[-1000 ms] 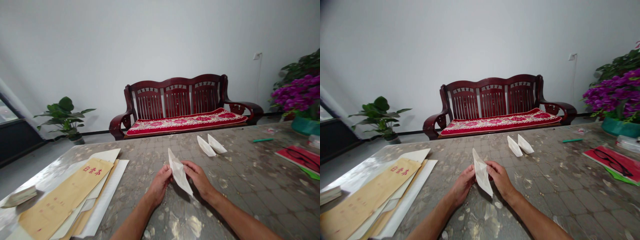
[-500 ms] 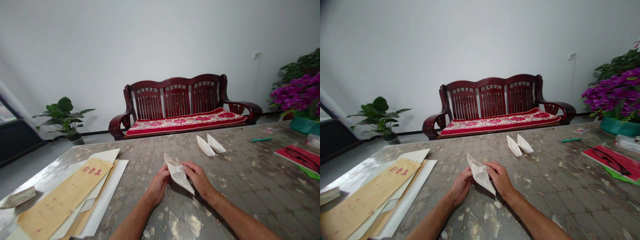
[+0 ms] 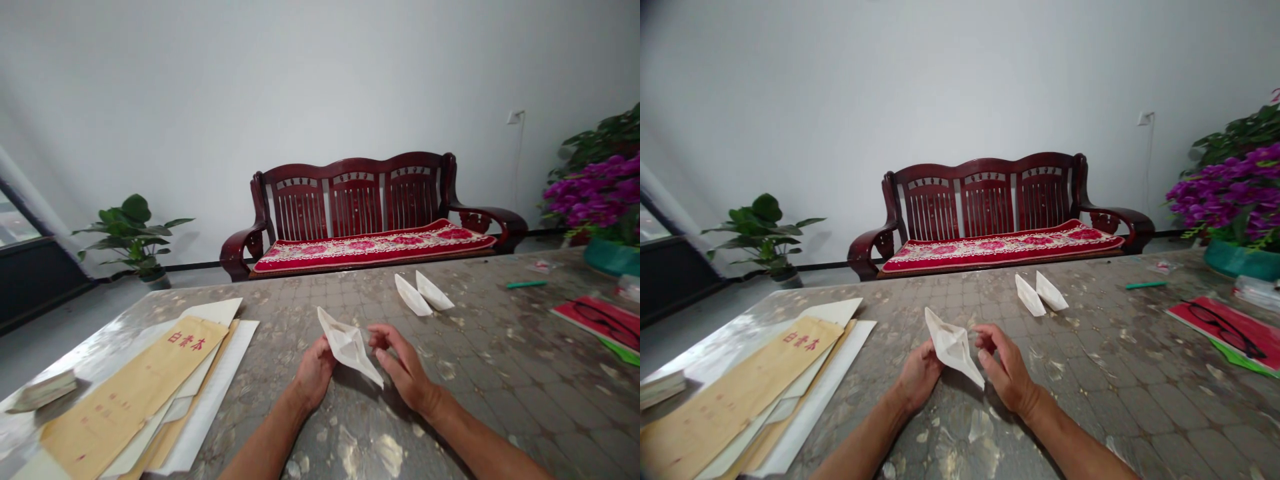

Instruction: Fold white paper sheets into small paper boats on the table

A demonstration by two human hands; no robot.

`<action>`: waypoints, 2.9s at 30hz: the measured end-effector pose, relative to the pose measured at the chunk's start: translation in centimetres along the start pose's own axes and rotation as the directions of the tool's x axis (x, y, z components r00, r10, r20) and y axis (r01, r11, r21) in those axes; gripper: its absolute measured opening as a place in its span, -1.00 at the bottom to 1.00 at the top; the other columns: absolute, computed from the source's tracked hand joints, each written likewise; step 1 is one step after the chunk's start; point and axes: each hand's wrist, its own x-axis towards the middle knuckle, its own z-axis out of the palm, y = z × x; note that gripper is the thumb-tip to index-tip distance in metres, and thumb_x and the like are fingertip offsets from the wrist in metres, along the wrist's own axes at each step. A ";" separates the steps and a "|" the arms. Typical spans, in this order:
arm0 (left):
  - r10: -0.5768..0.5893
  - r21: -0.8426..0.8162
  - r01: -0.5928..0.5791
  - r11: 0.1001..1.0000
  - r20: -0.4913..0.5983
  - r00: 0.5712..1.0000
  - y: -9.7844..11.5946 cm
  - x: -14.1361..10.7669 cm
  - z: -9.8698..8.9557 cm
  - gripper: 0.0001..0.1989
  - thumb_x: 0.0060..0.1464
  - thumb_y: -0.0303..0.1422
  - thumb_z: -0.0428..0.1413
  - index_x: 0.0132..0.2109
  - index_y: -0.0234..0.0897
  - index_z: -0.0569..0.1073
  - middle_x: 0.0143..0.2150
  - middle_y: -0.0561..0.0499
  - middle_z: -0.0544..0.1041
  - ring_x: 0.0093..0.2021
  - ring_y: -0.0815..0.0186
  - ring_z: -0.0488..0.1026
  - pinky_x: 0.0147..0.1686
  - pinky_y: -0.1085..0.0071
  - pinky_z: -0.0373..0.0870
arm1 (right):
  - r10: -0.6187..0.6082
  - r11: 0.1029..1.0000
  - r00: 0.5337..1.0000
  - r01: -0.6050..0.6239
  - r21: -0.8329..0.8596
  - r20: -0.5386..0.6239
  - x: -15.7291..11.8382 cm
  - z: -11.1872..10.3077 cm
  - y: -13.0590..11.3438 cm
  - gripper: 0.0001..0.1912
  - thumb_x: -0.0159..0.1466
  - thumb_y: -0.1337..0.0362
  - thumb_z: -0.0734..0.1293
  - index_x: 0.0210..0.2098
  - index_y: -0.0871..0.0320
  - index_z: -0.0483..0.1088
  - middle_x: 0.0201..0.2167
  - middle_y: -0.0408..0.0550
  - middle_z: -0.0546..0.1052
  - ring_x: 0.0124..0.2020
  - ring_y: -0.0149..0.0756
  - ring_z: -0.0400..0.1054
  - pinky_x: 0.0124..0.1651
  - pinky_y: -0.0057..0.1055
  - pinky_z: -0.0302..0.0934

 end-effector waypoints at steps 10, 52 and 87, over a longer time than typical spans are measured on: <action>-0.025 -0.084 0.024 0.996 -0.017 1.000 0.2 0.0 -0.4 -0.80 -0.23 -0.37 0.13 -0.35 -0.25 0.54 -0.34 -0.04 0.62 -0.08 0.05 0.50 -0.08 0.24 0.41 | -0.408 0.761 0.860 0.506 -0.405 0.307 0.2 -1.4 -0.8 -0.61 0.28 0.10 0.27 0.05 0.08 0.35 -0.26 -0.02 0.52 -0.28 -0.21 0.35 -0.21 -0.30 0.17; 0.052 0.146 -0.020 0.989 -0.222 0.974 -0.8 0.9 -1.3 -0.73 -0.26 -0.32 0.34 -0.37 -0.28 0.47 -0.37 0.04 0.55 -0.34 0.37 0.50 -0.19 0.44 0.39 | -0.086 0.279 0.821 -0.524 -0.805 -0.565 0.9 -18.4 7.4 -0.67 0.31 0.27 0.16 -0.08 0.14 0.51 -0.22 0.04 0.51 -0.29 -0.19 0.33 -0.32 -0.33 0.06; 0.011 0.145 0.016 0.989 -0.188 0.982 -0.5 0.6 -1.2 -0.73 -0.25 -0.31 0.33 -0.36 -0.29 0.45 -0.41 0.07 0.52 -0.36 0.40 0.47 -0.19 0.48 0.37 | 0.071 0.111 0.866 -0.499 -0.859 -0.494 1.0 -18.5 8.0 -0.58 0.33 0.38 0.15 0.11 0.04 0.43 -0.21 0.00 0.51 -0.16 -0.16 0.34 -0.17 -0.29 0.12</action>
